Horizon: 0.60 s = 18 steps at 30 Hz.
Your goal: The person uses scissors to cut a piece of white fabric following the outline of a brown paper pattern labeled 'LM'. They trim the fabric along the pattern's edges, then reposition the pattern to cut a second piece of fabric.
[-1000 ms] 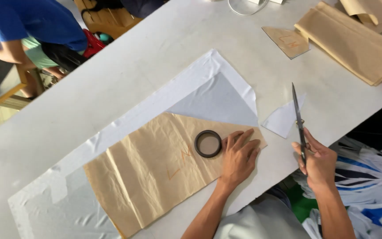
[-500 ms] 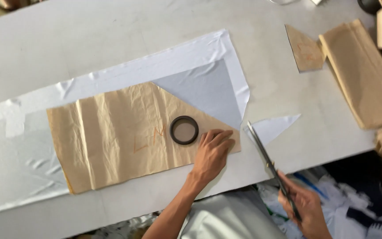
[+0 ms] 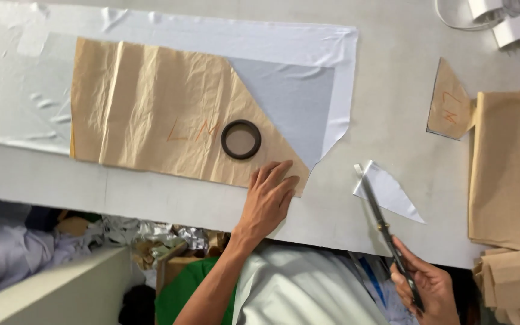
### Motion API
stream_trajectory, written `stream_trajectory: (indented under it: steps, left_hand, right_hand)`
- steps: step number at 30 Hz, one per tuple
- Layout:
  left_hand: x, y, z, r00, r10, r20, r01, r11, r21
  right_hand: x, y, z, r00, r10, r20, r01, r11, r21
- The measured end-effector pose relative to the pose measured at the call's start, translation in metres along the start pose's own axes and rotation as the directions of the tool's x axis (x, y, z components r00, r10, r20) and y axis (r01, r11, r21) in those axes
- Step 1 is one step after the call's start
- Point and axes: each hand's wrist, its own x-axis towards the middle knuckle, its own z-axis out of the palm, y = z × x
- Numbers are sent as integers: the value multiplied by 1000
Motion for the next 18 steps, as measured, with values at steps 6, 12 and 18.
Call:
stream_trajectory:
  steps: [6, 12, 18]
  left_hand:
    - [0, 12, 8, 993, -110, -46, 109, 994, -13]
    - [2, 9, 10, 990, -125, -62, 124, 992, -15]
    - [3, 6, 4, 991, -129, -32, 128, 991, -26]
  right_hand:
    - [24, -29, 6, 952, 284, 116, -259, 946, -193]
    - [40, -37, 3, 925, 363, 110, -334, 917, -217]
    - [53, -23, -4, 919, 337, 206, -323, 941, -102]
